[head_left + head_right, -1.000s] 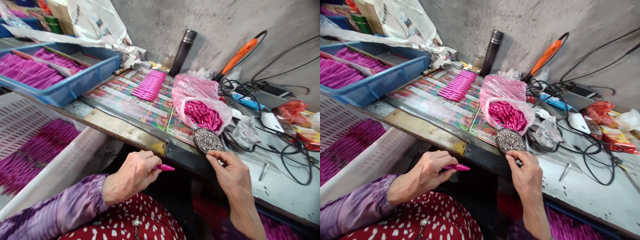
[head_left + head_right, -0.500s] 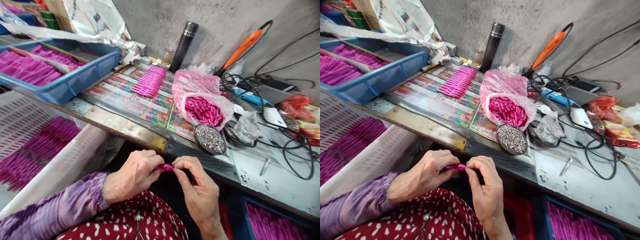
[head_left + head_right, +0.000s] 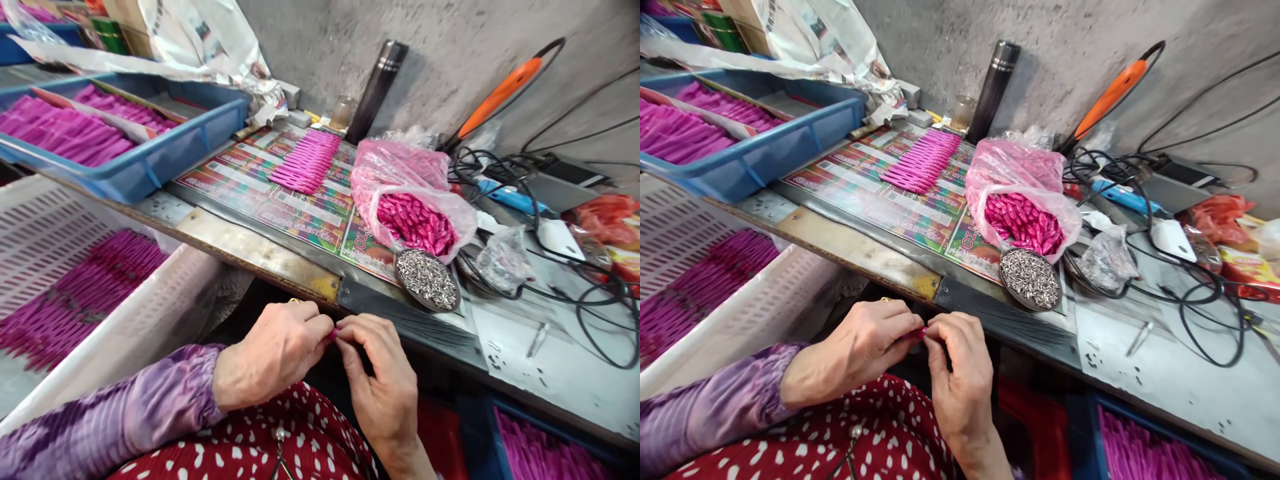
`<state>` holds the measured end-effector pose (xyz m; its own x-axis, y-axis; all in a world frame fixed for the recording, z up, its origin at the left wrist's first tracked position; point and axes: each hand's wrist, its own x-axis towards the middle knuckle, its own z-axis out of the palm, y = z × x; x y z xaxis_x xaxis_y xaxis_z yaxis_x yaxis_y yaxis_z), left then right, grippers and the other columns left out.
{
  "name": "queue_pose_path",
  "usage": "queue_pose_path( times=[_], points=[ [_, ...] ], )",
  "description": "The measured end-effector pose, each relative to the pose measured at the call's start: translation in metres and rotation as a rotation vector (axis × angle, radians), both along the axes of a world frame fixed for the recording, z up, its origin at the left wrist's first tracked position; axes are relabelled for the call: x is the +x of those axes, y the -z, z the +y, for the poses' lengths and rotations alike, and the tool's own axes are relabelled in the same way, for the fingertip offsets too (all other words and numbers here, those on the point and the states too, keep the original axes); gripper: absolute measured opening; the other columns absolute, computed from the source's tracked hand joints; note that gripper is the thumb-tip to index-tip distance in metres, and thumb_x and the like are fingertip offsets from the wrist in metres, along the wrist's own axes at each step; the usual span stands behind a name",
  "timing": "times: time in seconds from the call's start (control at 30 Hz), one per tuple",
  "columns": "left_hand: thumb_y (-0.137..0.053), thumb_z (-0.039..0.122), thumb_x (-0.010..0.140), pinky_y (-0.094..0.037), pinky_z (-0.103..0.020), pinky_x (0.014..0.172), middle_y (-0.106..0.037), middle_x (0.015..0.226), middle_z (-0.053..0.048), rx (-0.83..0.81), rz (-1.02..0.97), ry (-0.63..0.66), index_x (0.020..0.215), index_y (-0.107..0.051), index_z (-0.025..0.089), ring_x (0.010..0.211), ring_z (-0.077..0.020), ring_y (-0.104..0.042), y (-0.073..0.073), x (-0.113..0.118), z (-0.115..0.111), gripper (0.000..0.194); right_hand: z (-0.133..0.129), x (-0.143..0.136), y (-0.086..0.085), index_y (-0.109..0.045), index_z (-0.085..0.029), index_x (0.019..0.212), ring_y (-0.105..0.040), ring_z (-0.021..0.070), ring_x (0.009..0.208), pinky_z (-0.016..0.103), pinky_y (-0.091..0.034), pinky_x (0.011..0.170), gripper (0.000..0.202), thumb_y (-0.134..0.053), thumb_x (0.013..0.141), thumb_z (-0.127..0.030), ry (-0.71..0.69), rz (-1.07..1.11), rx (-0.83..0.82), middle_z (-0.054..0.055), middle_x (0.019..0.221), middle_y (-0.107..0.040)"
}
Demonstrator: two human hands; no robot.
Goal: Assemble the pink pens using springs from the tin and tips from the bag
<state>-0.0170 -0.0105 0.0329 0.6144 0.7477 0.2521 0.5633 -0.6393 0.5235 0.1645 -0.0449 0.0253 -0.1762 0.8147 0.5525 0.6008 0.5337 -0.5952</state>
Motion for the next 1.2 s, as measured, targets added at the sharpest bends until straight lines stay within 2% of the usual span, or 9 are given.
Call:
queue_pose_path(
  times=[0.13,0.3,0.47,0.57,0.7,0.9,1.03,1.2],
  points=[
    [-0.049,0.016,0.100,-0.044,-0.031,0.060,-0.063,0.079,-0.003,0.044,0.057,-0.008,0.087,-0.065,0.015,0.067,-0.0183,-0.058,0.001,0.000,-0.001,0.021,0.000,0.000,0.012,-0.067,-0.018,0.105,-0.066,0.0215,0.096,0.039,-0.058,0.086,0.018,-0.060,0.095,-0.005,0.013,-0.131,0.203,0.009,0.098,-0.073],
    [-0.049,0.016,0.101,-0.044,-0.031,0.062,-0.063,0.084,-0.002,0.031,0.096,-0.040,0.088,-0.061,0.019,0.071,-0.0184,-0.058,0.004,0.001,-0.002,0.018,0.006,0.004,0.026,-0.069,-0.011,0.111,-0.068,0.0229,0.104,0.035,-0.060,0.085,0.020,-0.057,0.096,-0.005,-0.019,-0.244,0.417,0.013,0.103,-0.075],
    [-0.048,0.019,0.101,-0.042,-0.030,0.060,-0.065,0.084,-0.002,0.098,0.112,-0.036,0.090,-0.061,0.020,0.069,-0.0174,-0.059,-0.003,-0.003,0.013,0.017,0.017,0.014,0.021,-0.070,-0.009,0.111,-0.068,0.0212,0.104,0.033,-0.057,0.090,0.018,-0.057,0.098,-0.008,-0.018,-0.278,0.438,0.013,0.104,-0.074],
    [-0.050,0.018,0.099,-0.044,-0.029,0.065,-0.068,0.087,-0.003,0.119,0.137,-0.070,0.095,-0.062,0.019,0.075,-0.0182,-0.064,-0.010,-0.015,0.041,0.013,0.027,0.026,0.015,-0.069,-0.010,0.110,-0.067,0.0203,0.099,0.034,-0.055,0.091,0.016,-0.061,0.097,-0.008,0.075,-0.258,0.437,0.012,0.100,-0.073],
    [-0.052,0.015,0.094,-0.045,-0.028,0.067,-0.070,0.088,-0.003,0.157,0.206,-0.225,0.103,-0.061,0.017,0.077,-0.0186,-0.066,-0.015,-0.041,0.100,0.014,0.041,0.040,0.017,-0.068,-0.011,0.106,-0.066,0.0192,0.093,0.034,-0.053,0.090,0.012,-0.062,0.096,-0.008,0.157,-0.232,0.453,0.010,0.095,-0.071],
    [-0.051,0.009,0.089,-0.045,-0.030,0.070,-0.068,0.096,-0.008,0.234,0.262,-0.301,0.099,-0.063,0.015,0.082,-0.0212,-0.064,-0.018,-0.072,0.186,0.017,0.051,0.044,0.028,-0.067,-0.014,0.102,-0.066,0.0178,0.088,0.031,-0.054,0.083,0.011,-0.061,0.096,-0.007,0.154,-0.160,0.417,0.008,0.091,-0.069],
    [-0.052,0.006,0.083,-0.048,-0.030,0.077,-0.064,0.101,-0.009,0.269,0.281,-0.286,0.100,-0.065,0.016,0.091,-0.0225,-0.063,-0.013,-0.074,0.220,0.024,0.052,0.045,0.034,-0.068,-0.013,0.101,-0.066,0.0172,0.087,0.030,-0.054,0.083,0.011,-0.062,0.095,-0.006,0.135,-0.162,0.428,0.008,0.089,-0.070],
    [-0.051,0.006,0.080,-0.049,-0.032,0.083,-0.063,0.098,-0.008,0.303,0.282,-0.258,0.100,-0.068,0.016,0.093,-0.0225,-0.061,-0.001,-0.067,0.240,0.028,0.053,0.048,0.039,-0.069,-0.014,0.100,-0.068,0.0169,0.085,0.030,-0.055,0.083,0.011,-0.063,0.094,-0.006,0.138,-0.172,0.471,0.007,0.087,-0.071]
  ],
)
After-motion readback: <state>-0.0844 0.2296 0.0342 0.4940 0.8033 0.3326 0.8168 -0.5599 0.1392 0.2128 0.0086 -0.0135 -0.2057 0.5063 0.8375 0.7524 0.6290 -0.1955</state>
